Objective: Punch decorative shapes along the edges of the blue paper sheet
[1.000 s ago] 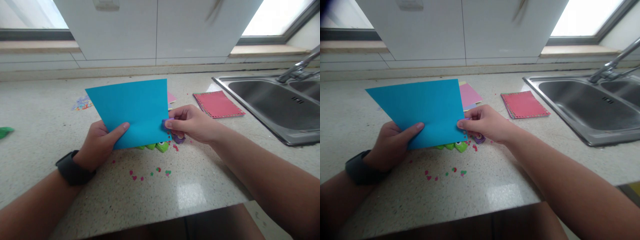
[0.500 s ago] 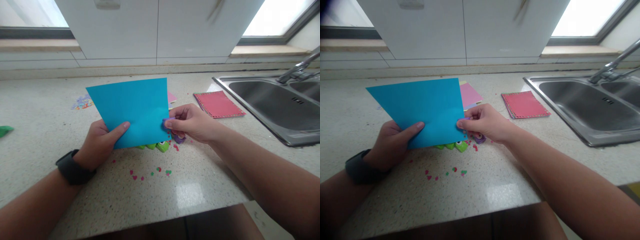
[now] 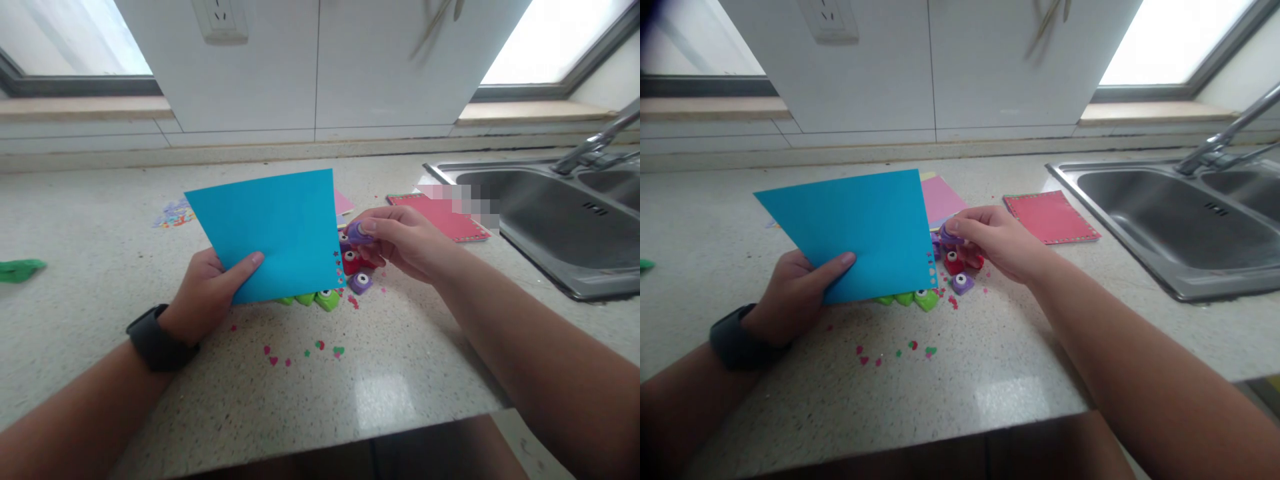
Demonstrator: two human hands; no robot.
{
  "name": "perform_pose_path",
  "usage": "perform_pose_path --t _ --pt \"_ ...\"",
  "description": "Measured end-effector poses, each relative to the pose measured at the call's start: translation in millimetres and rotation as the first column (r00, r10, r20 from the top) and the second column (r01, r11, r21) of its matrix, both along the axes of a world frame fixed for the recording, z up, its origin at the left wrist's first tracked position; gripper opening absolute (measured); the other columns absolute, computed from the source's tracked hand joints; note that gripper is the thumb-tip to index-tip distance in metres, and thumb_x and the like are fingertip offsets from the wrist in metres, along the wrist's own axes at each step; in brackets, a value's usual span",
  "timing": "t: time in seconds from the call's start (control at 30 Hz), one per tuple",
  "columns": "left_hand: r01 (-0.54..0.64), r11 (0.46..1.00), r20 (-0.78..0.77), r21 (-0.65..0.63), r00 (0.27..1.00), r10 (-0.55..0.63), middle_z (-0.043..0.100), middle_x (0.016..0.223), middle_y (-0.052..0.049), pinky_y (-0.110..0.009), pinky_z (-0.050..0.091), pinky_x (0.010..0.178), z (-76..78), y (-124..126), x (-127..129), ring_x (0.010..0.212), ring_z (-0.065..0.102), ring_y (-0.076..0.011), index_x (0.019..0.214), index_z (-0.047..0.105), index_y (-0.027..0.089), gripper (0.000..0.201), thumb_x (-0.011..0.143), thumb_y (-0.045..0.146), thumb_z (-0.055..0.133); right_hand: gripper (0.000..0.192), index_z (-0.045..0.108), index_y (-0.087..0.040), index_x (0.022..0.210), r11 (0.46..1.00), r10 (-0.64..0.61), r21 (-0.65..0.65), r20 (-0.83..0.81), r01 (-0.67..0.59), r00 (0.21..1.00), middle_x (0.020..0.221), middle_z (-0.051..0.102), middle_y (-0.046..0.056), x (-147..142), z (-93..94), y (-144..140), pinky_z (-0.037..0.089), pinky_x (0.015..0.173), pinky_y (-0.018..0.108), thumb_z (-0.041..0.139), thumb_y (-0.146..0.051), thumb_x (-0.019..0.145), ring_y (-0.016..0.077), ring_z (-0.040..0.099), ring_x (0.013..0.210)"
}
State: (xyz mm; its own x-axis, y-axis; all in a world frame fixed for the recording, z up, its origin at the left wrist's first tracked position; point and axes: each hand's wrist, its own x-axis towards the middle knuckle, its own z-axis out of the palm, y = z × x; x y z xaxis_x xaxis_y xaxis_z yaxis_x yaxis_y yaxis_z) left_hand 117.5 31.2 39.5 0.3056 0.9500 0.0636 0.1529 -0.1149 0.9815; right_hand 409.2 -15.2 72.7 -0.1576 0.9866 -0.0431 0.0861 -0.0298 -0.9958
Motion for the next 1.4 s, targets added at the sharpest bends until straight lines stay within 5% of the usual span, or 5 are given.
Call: perform_pose_path --t 0.17,0.4,0.8,1.03,1.4 --pt "-0.003 0.999 0.037 -0.052 0.999 0.005 0.072 0.121 -0.011 -0.039 0.058 0.094 -0.1 0 -1 0.110 0.068 -0.0316 0.114 0.074 0.019 0.045 0.077 0.044 0.079 0.028 0.073 -0.022 0.084 0.986 -0.111 0.155 0.329 0.062 0.938 0.078 0.063 0.004 23 4.7 -1 0.038 0.057 0.031 0.066 -0.049 0.088 0.0153 0.053 0.067" --pt "0.077 0.991 0.076 -0.114 0.995 -0.069 0.070 0.125 -0.012 -0.038 0.060 0.090 -0.5 3 -2 0.108 0.069 -0.0306 0.122 0.070 0.016 0.050 0.080 0.044 0.077 0.037 0.075 -0.023 0.099 0.990 -0.080 0.139 0.656 -0.017 0.751 0.090 0.071 0.006 41 9.8 -1 0.045 0.068 0.037 0.061 -0.056 0.090 0.0205 0.062 0.078" --pt "0.050 0.988 0.193 -0.149 0.981 -0.021 0.064 0.134 -0.014 -0.042 0.056 0.098 -6.5 7 -5 0.115 0.066 -0.0305 0.131 0.063 0.014 0.059 0.080 0.041 0.077 0.051 0.074 -0.020 0.093 0.993 -0.093 0.027 0.760 0.112 0.643 0.085 0.070 0.008 65 6.4 -2 0.042 0.063 0.036 0.055 -0.067 0.088 0.0199 0.060 0.072" --pt "-0.006 0.971 0.287 -0.239 0.955 0.076 0.068 0.129 -0.012 -0.038 0.058 0.093 -7.6 7 -1 0.109 0.069 -0.0285 0.124 0.067 0.017 0.053 0.077 0.036 0.080 0.049 0.076 -0.020 0.093 0.992 0.123 -0.098 0.813 -0.075 0.568 0.089 0.072 0.007 65 6.2 -3 0.045 0.070 0.036 0.054 -0.063 0.090 0.0219 0.063 0.079" --pt "0.007 0.976 0.277 -0.218 0.959 0.055 0.066 0.132 -0.012 -0.039 0.056 0.096 -7.4 7 -1 0.113 0.067 -0.0286 0.129 0.064 0.015 0.057 0.078 0.037 0.079 0.047 0.074 -0.021 0.100 0.976 0.208 -0.128 0.797 -0.178 0.567 0.093 0.072 0.006 60 11.4 -5 0.045 0.071 0.035 0.054 -0.062 0.091 0.0209 0.063 0.082"
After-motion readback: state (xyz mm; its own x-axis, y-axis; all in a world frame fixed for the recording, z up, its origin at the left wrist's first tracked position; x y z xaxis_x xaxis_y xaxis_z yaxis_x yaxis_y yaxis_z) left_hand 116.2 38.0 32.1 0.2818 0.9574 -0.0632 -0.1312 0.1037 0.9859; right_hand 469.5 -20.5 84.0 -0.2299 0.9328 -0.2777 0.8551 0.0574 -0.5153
